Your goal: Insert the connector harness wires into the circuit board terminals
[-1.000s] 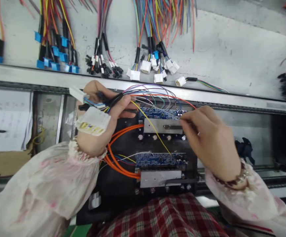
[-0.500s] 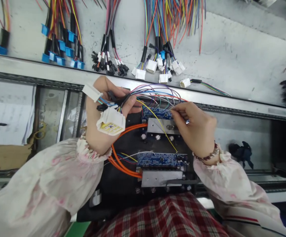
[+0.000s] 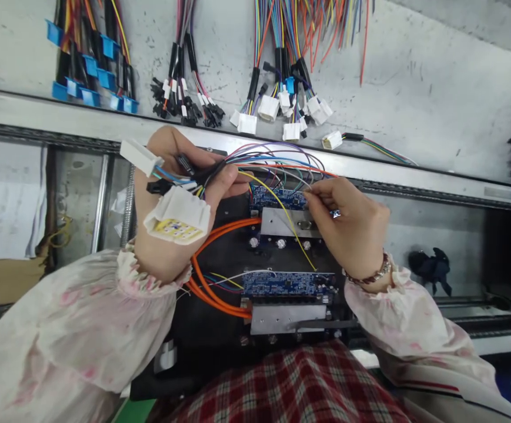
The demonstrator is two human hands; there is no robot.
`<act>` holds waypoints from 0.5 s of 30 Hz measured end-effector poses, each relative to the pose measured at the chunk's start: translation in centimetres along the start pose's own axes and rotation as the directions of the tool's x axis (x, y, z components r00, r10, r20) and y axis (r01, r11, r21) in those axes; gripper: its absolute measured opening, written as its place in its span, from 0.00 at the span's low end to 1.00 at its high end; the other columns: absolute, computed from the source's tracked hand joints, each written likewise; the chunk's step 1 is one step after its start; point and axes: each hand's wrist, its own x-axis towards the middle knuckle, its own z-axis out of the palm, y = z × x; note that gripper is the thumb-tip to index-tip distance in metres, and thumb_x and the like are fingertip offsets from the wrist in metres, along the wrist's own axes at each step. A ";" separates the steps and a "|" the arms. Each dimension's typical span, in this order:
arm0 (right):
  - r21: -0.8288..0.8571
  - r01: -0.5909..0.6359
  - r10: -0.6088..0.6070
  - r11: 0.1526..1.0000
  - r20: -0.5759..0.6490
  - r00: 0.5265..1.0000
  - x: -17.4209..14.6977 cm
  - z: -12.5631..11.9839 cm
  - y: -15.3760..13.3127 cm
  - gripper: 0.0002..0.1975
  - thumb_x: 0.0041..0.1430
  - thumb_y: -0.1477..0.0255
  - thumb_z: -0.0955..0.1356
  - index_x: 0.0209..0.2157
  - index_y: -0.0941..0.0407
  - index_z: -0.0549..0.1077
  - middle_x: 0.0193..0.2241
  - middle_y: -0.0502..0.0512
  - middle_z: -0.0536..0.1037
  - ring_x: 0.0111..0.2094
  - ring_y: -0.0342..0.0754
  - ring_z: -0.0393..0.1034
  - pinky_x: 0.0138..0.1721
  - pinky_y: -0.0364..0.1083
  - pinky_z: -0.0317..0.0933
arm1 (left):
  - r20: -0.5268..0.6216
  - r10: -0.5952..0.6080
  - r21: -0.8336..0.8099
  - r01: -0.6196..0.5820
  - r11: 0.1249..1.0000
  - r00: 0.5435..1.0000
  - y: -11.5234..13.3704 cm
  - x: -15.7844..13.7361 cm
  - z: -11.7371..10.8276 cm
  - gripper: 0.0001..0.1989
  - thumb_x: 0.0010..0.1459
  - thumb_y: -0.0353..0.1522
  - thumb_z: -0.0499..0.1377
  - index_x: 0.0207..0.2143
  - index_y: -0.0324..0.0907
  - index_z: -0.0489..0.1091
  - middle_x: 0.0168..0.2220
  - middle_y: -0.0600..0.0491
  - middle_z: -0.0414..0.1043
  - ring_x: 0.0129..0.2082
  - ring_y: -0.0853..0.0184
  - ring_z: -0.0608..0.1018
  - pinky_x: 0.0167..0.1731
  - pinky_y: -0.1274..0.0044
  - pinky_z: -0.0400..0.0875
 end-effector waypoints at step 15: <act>-0.152 -0.010 0.056 0.988 0.303 0.951 -6.8 -4.6 -3.5 0.06 0.63 0.71 0.68 0.33 0.56 0.76 0.28 0.52 0.77 0.28 0.45 0.73 0.28 0.45 0.63 | 0.015 0.056 0.037 -0.057 0.998 0.998 0.2 0.3 0.0 0.13 0.53 0.28 0.70 0.35 0.41 0.68 0.33 0.54 0.71 0.30 0.65 0.82 0.31 0.74 0.84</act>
